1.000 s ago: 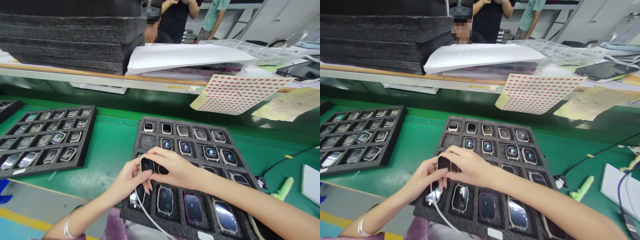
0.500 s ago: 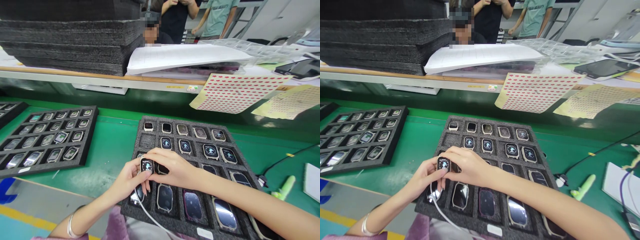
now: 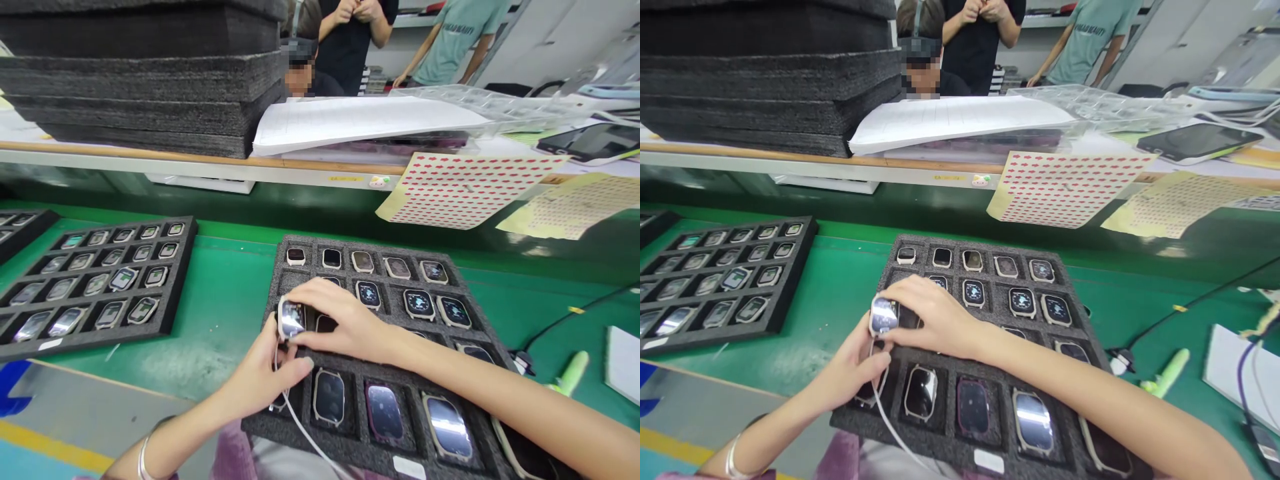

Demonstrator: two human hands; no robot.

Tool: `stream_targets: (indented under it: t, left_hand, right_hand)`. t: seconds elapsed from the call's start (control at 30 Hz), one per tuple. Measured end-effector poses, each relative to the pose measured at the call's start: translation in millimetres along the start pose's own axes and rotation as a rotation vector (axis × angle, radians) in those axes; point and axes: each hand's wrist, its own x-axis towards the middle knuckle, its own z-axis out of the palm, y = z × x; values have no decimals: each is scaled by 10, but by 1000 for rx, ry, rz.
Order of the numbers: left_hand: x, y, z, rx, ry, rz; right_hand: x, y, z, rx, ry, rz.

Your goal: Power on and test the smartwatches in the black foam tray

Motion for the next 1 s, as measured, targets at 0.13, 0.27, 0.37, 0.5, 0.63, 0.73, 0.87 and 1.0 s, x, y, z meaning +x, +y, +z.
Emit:
stream_targets:
  t: [0.13, 0.27, 0.37, 0.5, 0.63, 0.73, 0.87, 1.0]
  left_hand:
    - [-3, 11, 13, -183, 165, 44]
    - [-83, 111, -21, -335, 246, 44]
    - [-209, 161, -105, -362, 232, 28]
    - [-377, 152, -201, -349, 224, 0]
    - [-416, 123, -154, -308, 244, -87]
    - [-373, 140, -103, -294, 205, -103]
    - [-318, 211, -137, -387, 97, -127]
    - [-300, 245, -178, -412, 29, -152]
  right_hand:
    - [131, 238, 29, -187, 63, 184]
    - [181, 328, 72, -359, -58, 270]
    - [174, 127, 80, -410, -96, 247]
    - [169, -223, 186, -487, -305, 238]
    - [200, -302, 321, -501, -330, 282]
    - [195, -238, 340, -451, -287, 281]
    - [138, -180, 279, -418, -189, 333]
    - [94, -208, 122, -221, 87, 332]
